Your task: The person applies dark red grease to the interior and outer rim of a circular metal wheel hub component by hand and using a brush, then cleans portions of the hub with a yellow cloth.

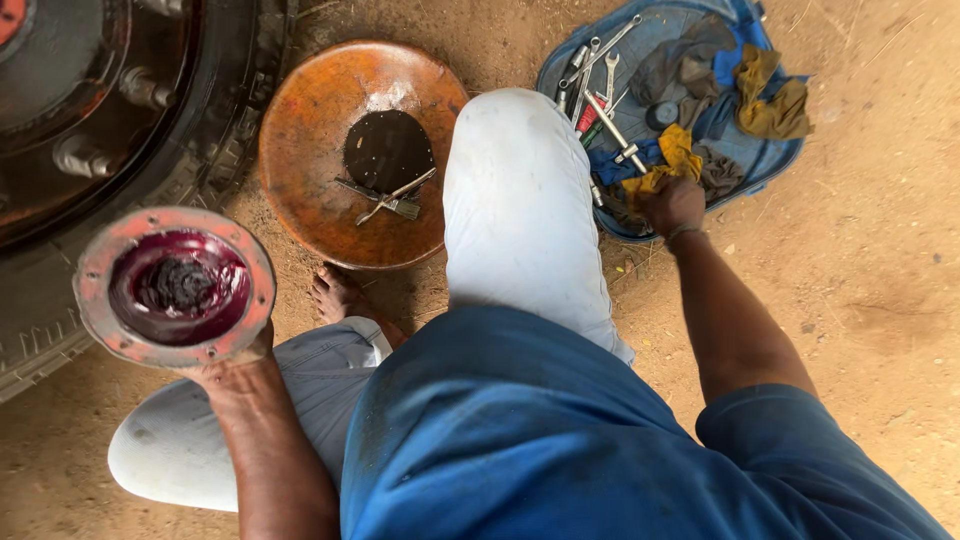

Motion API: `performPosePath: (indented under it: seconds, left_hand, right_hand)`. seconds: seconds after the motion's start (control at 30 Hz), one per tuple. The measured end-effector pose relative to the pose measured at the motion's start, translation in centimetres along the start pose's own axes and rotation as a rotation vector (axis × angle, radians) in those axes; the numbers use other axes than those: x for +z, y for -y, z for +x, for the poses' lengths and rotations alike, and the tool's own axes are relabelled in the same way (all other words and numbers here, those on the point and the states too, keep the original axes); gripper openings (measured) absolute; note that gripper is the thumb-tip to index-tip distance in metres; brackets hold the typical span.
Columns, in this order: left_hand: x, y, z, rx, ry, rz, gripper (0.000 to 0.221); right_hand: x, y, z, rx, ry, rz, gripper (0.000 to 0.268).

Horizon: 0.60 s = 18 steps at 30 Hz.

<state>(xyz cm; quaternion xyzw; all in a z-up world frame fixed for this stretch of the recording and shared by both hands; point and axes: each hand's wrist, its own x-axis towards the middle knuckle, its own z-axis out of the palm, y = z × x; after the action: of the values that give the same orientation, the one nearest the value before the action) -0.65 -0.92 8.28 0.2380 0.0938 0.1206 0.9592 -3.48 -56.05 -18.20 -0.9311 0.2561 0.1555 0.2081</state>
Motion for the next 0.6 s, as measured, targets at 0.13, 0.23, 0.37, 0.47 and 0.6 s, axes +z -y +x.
performPosePath:
  seconds: [0.13,0.23,0.37,0.47,0.6]
  left_hand:
    - [0.2,0.5,0.5,-0.017,-0.024,0.046,0.052]
    - [0.3,0.8,1.0,-0.022,-0.049,0.075,0.052]
    - [0.4,1.1,1.2,-0.01,-0.084,0.11,0.052]
    - [0.4,1.1,1.6,-0.001,-0.108,0.129,0.052]
    - [0.4,0.9,1.8,0.009,-0.136,0.149,0.052]
  right_hand:
    - [-1.4,5.1,0.1,-0.057,0.247,-0.285,0.033]
    - [-0.2,6.8,3.1,-0.267,0.017,-0.279,0.016]
    - [4.3,7.4,8.7,-0.349,-0.138,0.134,0.022]
    - [5.9,8.0,12.5,-0.454,-0.076,-0.058,0.022]
    - [5.3,8.5,13.3,-0.501,0.018,-0.317,0.027]
